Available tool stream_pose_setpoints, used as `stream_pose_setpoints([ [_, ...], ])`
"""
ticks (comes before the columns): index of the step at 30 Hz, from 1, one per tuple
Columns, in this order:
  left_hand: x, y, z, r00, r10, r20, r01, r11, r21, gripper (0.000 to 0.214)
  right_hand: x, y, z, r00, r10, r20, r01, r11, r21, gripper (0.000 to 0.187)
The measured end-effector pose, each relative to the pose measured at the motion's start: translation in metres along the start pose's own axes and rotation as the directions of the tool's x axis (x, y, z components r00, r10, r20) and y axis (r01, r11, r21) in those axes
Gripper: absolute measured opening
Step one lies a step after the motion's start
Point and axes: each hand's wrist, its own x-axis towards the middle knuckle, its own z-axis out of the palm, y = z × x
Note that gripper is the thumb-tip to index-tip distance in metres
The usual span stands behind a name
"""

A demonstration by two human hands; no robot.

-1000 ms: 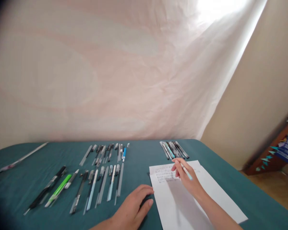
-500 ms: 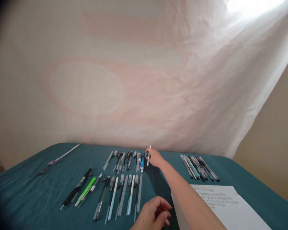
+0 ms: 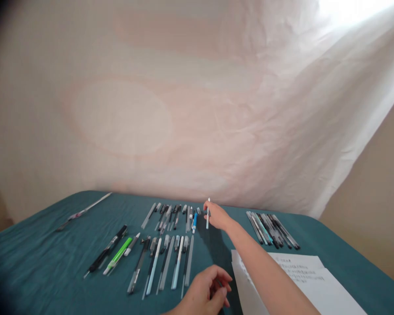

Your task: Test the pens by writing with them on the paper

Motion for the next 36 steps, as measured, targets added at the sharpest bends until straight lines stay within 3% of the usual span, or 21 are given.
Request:
stream_pose_setpoints([
  [6,0.002,0.002,-0.002,0.998,-0.056,0.003,0.056,0.998,-0.032,0.03,0.028,-0.011,0.022,1.0,-0.011,0.023,0.01,0.999,0.043,0.028],
  [10,0.001,0.006,-0.001,0.998,-0.068,-0.005,0.067,0.997,-0.044,0.029,0.025,-0.004,0.027,1.0,0.01,0.004,-0.01,0.997,0.073,0.021],
  [17,0.001,0.005,-0.001,0.998,-0.059,0.001,0.059,0.995,-0.084,0.026,-0.026,0.007,0.006,0.993,0.079,-0.087,-0.064,0.985,0.162,0.016],
  [21,0.007,-0.003,0.001,0.993,-0.111,-0.046,0.098,0.968,-0.23,0.015,-0.068,-0.016,-0.016,0.989,0.087,-0.122,-0.049,0.956,0.291,0.013],
  [23,0.008,-0.003,0.0,0.988,-0.127,-0.085,0.093,0.941,-0.324,0.018,-0.093,-0.034,-0.028,0.987,0.091,-0.133,-0.014,0.872,0.49,0.015],
  [25,0.007,0.001,-0.001,0.985,-0.128,-0.117,0.075,0.921,-0.381,0.025,-0.117,-0.051,-0.037,0.986,0.107,-0.128,-0.018,0.834,0.552,0.016],
  [30,0.003,0.011,-0.005,0.985,-0.087,-0.15,0.025,0.927,-0.374,0.032,-0.157,-0.079,-0.032,0.979,0.113,-0.167,-0.03,0.901,0.432,0.016],
  [36,0.006,0.008,-0.006,0.977,-0.09,-0.193,0.013,0.931,-0.365,0.033,-0.166,-0.085,-0.012,0.952,-0.005,-0.305,0.102,0.948,0.302,0.007],
])
